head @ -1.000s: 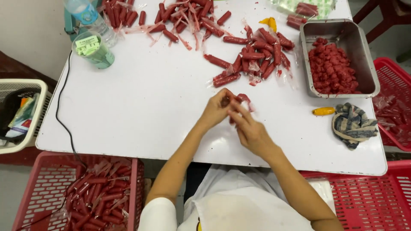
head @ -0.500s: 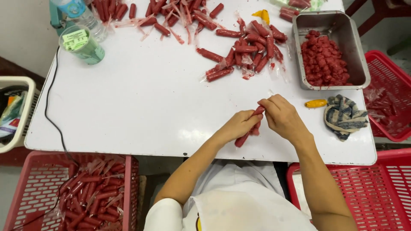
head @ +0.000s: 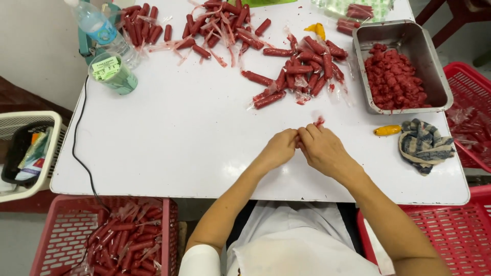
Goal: The person fills thin casings with ground meat from a metal tray, ties off the ends, and places the finished sausages into a red basket. The process is repeated continuously throughout the clip.
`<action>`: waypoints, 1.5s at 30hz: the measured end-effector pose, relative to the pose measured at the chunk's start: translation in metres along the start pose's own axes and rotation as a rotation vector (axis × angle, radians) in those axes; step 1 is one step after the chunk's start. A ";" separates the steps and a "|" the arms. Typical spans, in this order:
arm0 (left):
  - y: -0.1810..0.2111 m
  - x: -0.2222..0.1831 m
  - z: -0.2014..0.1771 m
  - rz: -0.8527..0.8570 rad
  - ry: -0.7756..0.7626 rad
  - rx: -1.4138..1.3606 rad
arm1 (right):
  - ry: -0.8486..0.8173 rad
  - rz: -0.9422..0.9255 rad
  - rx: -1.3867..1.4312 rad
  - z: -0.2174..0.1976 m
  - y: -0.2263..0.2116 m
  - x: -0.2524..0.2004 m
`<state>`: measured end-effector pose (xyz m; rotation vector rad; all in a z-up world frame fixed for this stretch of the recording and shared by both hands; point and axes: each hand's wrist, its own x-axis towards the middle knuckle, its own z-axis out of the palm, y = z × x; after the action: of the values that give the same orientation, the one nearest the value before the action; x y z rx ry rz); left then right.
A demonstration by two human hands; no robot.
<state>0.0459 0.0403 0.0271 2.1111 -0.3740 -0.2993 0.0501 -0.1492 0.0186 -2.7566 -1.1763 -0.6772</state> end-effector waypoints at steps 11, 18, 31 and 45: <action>0.051 0.027 0.061 -0.062 -0.106 -0.477 | 0.177 -0.269 0.212 -0.034 0.083 -0.037; 0.105 0.063 0.077 -0.083 -0.228 -1.081 | 0.246 -0.268 0.134 -0.066 0.163 -0.042; 0.035 0.047 0.039 -0.274 -0.075 -1.216 | 0.171 -0.027 -0.439 0.017 0.268 -0.037; -0.003 -0.046 -0.015 -0.015 0.144 0.350 | -0.391 0.364 0.764 -0.026 0.006 0.015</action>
<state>0.0097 0.0707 0.0357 2.4620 -0.3447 -0.0930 0.0538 -0.1489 0.0485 -2.3489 -0.7123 0.3117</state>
